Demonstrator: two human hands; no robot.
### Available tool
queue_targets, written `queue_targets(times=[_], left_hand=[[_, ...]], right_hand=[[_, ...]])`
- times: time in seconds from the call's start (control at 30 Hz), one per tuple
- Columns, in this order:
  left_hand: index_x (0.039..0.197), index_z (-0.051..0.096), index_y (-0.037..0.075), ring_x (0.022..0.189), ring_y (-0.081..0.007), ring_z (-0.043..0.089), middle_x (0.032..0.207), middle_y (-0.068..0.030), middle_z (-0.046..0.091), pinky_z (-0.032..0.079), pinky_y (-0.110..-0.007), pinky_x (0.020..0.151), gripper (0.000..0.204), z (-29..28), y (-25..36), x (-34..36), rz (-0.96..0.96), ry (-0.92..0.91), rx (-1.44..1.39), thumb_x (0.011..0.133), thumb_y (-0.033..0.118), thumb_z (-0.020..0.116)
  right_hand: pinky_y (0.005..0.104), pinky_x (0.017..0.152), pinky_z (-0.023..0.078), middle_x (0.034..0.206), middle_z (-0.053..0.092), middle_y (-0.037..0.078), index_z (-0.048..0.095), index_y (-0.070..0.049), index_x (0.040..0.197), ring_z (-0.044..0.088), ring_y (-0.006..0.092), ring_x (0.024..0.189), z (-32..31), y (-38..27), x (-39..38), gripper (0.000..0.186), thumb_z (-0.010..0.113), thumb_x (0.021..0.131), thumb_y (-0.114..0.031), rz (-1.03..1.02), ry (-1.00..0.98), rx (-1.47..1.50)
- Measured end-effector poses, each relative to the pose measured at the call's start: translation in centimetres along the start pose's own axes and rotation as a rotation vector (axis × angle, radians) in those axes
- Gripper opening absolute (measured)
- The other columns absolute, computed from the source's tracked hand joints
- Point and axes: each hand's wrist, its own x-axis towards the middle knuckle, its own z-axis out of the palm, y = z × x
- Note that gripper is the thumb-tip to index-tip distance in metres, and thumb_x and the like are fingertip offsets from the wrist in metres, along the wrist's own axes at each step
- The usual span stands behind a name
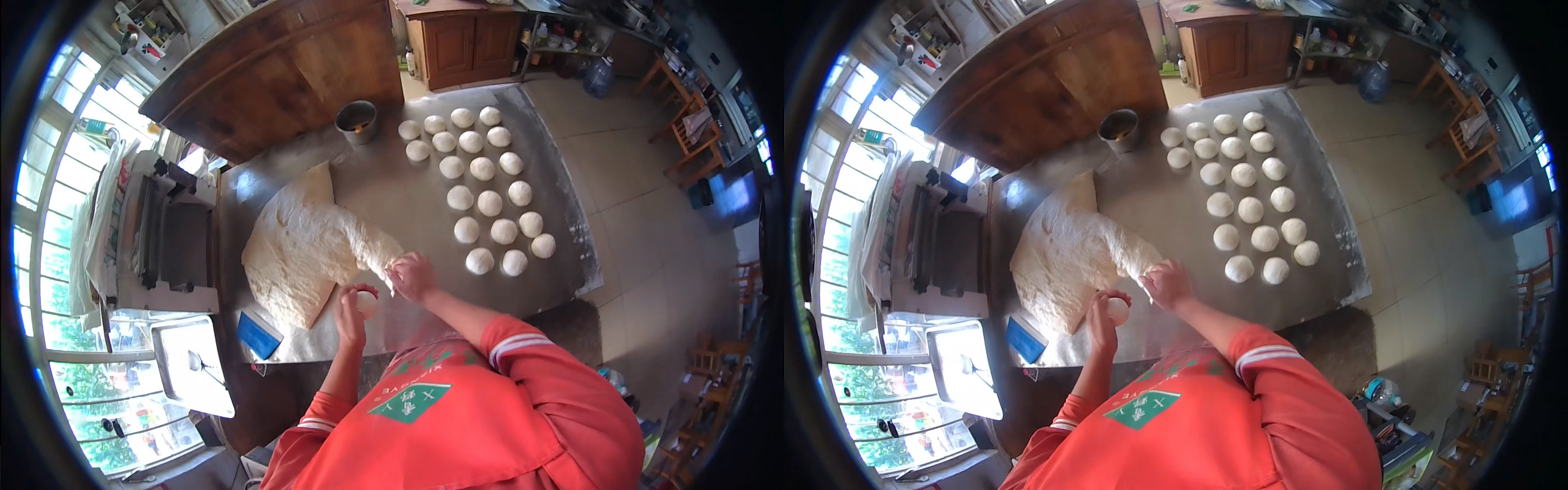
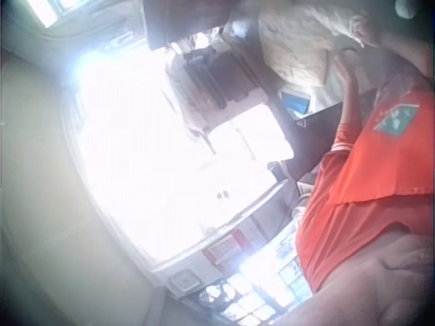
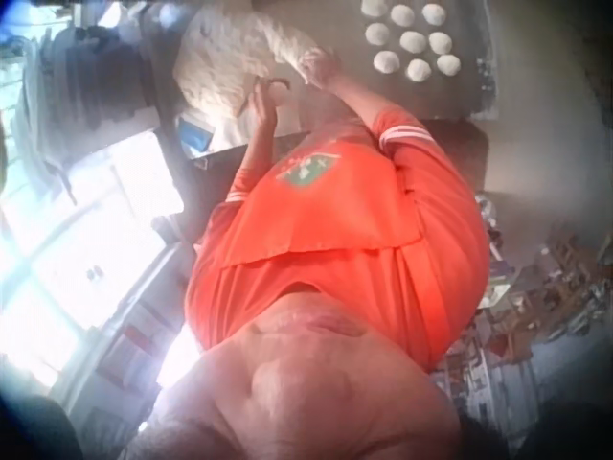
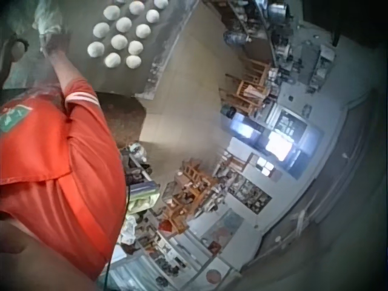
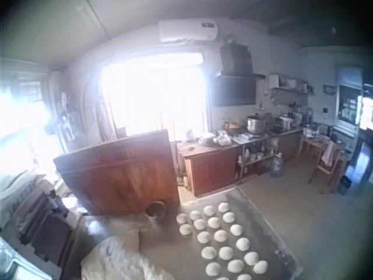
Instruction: The person portions a large mass of dough into smaller pieces and rolls them into uniform balls on a metal countertop. They arrange the finished dough balls in neat rows. The person briefly uses a brush to apply liquid to the dough mass and later moves to a table with other items.
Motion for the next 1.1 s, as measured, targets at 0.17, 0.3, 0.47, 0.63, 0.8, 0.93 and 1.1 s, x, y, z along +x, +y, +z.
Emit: queue_targets(times=[0.17, 0.3, 0.47, 0.63, 0.8, 0.93, 1.1], left_hand=[[0.144, 0.036, -0.002, 0.128, -0.0299, 0.047, 0.139, -0.0225, 0.047, 0.041, -0.039, 0.104, 0.068, 4.5, -4.0, 3.1, 0.235, -0.204, 0.535, 0.094, 0.037, 0.062], [0.122, 0.057, -0.003, 0.124, -0.0325, 0.050, 0.127, -0.0243, 0.054, 0.040, -0.043, 0.104, 0.057, 1.7, -10.2, 6.9, -0.368, 0.227, 0.241, 0.086, 0.038, 0.073], [0.106, 0.059, -0.003, 0.112, -0.0341, 0.050, 0.108, -0.0193, 0.057, 0.037, -0.046, 0.102, 0.061, 4.1, -11.5, 9.4, -0.290, 0.443, 0.739, 0.072, 0.044, 0.082], [0.103, 0.056, -0.001, 0.114, -0.0380, 0.044, 0.113, -0.0202, 0.053, 0.034, -0.049, 0.101, 0.057, 8.2, -13.4, 11.9, -0.101, 0.602, 1.064, 0.069, 0.037, 0.081], [0.111, 0.050, -0.003, 0.099, -0.0468, 0.055, 0.103, -0.0278, 0.057, 0.045, -0.050, 0.087, 0.049, 8.5, -13.4, 13.1, -0.089, 0.380, 0.754, 0.079, 0.027, 0.072], [0.114, 0.049, -0.003, 0.099, -0.0486, 0.059, 0.105, -0.0299, 0.061, 0.048, -0.051, 0.082, 0.045, 8.9, -9.8, 8.9, -0.008, 0.149, 0.603, 0.088, 0.030, 0.066], [0.123, 0.050, -0.005, 0.103, -0.0371, 0.064, 0.107, -0.0265, 0.064, 0.050, -0.046, 0.086, 0.062, 2.9, -6.0, 2.4, -0.203, -0.318, 0.368, 0.085, 0.040, 0.071]], right_hand=[[0.0342, 0.062, 0.059, 0.082, 0.064, 0.006, 0.061, -0.011, 0.100, 0.065, 0.0153, 0.067, -3.5, 1.1, -3.0, 0.040, 0.056, 0.095, -0.050, 0.878, -0.378, 1.718], [0.0311, 0.050, 0.058, 0.084, 0.064, 0.008, 0.056, -0.005, 0.104, 0.066, 0.0181, 0.067, -7.1, 6.5, 2.7, 0.039, 0.070, 0.088, -0.038, 0.729, 0.094, 1.259], [0.0470, 0.101, 0.040, 0.136, 0.050, 0.018, 0.053, -0.007, 0.124, 0.047, 0.0313, 0.127, -12.5, 9.9, 14.4, 0.051, 0.069, 0.086, -0.037, -0.118, 0.518, 0.188], [0.0528, 0.115, 0.020, 0.155, 0.030, 0.015, 0.046, -0.013, 0.142, 0.023, 0.0308, 0.145, -12.9, 11.9, 18.3, 0.068, 0.056, 0.090, -0.055, -0.109, 0.038, -0.513], [0.0447, 0.105, 0.039, 0.138, 0.048, 0.026, 0.056, -0.001, 0.127, 0.044, 0.0378, 0.131, -10.3, 5.5, 13.2, 0.070, 0.058, 0.087, -0.058, 0.174, -0.190, 0.068], [0.0375, 0.062, 0.050, 0.076, 0.068, 0.006, 0.073, -0.004, 0.080, 0.062, 0.0191, 0.067, -3.3, 4.0, 6.9, 0.066, 0.078, 0.064, -0.067, 0.466, -0.535, 0.795], [0.0316, 0.047, 0.045, 0.071, 0.067, 0.009, 0.069, -0.001, 0.082, 0.060, 0.0178, 0.055, 3.2, 8.0, 5.1, 0.030, 0.074, 0.075, -0.030, 0.654, -0.672, 0.783]])
